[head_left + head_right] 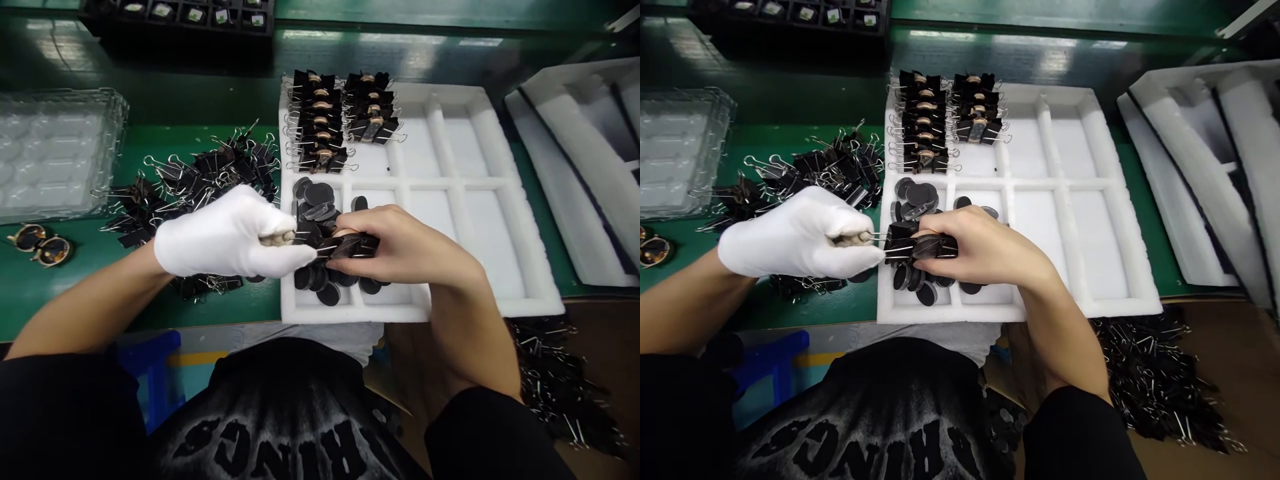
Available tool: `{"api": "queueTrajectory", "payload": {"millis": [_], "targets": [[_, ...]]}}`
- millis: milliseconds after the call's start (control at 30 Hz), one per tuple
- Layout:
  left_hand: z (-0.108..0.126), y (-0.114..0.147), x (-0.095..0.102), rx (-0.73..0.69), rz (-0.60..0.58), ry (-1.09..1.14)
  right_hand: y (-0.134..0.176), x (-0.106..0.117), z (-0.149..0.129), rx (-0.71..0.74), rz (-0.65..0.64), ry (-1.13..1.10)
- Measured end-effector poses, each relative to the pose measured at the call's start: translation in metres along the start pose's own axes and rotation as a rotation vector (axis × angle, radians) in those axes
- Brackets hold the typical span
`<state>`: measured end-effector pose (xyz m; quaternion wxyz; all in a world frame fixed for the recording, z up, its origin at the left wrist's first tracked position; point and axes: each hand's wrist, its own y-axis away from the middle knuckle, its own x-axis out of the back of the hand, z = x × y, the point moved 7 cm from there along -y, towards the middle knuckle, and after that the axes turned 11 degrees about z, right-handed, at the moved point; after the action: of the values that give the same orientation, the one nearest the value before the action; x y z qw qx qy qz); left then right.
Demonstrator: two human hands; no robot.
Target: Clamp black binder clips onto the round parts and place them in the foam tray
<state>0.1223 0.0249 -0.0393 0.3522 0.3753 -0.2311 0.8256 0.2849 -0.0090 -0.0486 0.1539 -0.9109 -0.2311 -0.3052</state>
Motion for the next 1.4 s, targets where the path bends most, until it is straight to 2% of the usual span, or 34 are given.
{"api": "queueTrajectory", "payload": {"millis": [200,367,633,733,867,933,1000,1067,1133,1267,1333,1400], "targets": [[0.0,-0.001,-0.003,0.008,0.022,0.01,-0.001,-0.002,0.002,-0.018,-0.038,-0.027],[0.005,-0.002,-0.009,0.006,0.014,0.104,-0.002,-0.006,0.001,-0.017,-0.089,-0.124],[0.001,-0.003,-0.008,0.117,-0.004,0.051,-0.001,-0.001,0.003,-0.039,-0.039,-0.052],[-0.004,-0.005,-0.011,0.204,-0.044,0.088,-0.002,-0.001,0.005,-0.05,0.047,0.074],[-0.015,-0.005,-0.019,0.397,-0.034,0.316,-0.004,0.003,0.0,0.001,0.344,0.452],[-0.015,-0.006,-0.019,0.414,-0.014,0.407,-0.002,0.006,-0.005,0.034,0.486,0.622],[-0.012,-0.007,-0.012,0.38,0.046,0.411,0.002,0.01,-0.009,0.055,0.58,0.663],[-0.008,-0.007,-0.001,0.332,0.135,0.323,0.005,0.017,-0.008,0.059,0.606,0.543],[-0.005,-0.006,0.011,0.288,0.208,0.205,0.006,0.023,-0.002,0.004,0.54,0.294],[-0.001,-0.002,0.022,0.229,0.301,0.101,0.005,0.019,0.016,-0.27,0.335,-0.25],[-0.001,-0.001,0.023,0.201,0.336,0.078,0.003,0.016,0.019,-0.359,0.322,-0.408],[-0.001,0.0,0.023,0.161,0.351,0.057,0.001,0.015,0.019,-0.388,0.329,-0.466]]}}
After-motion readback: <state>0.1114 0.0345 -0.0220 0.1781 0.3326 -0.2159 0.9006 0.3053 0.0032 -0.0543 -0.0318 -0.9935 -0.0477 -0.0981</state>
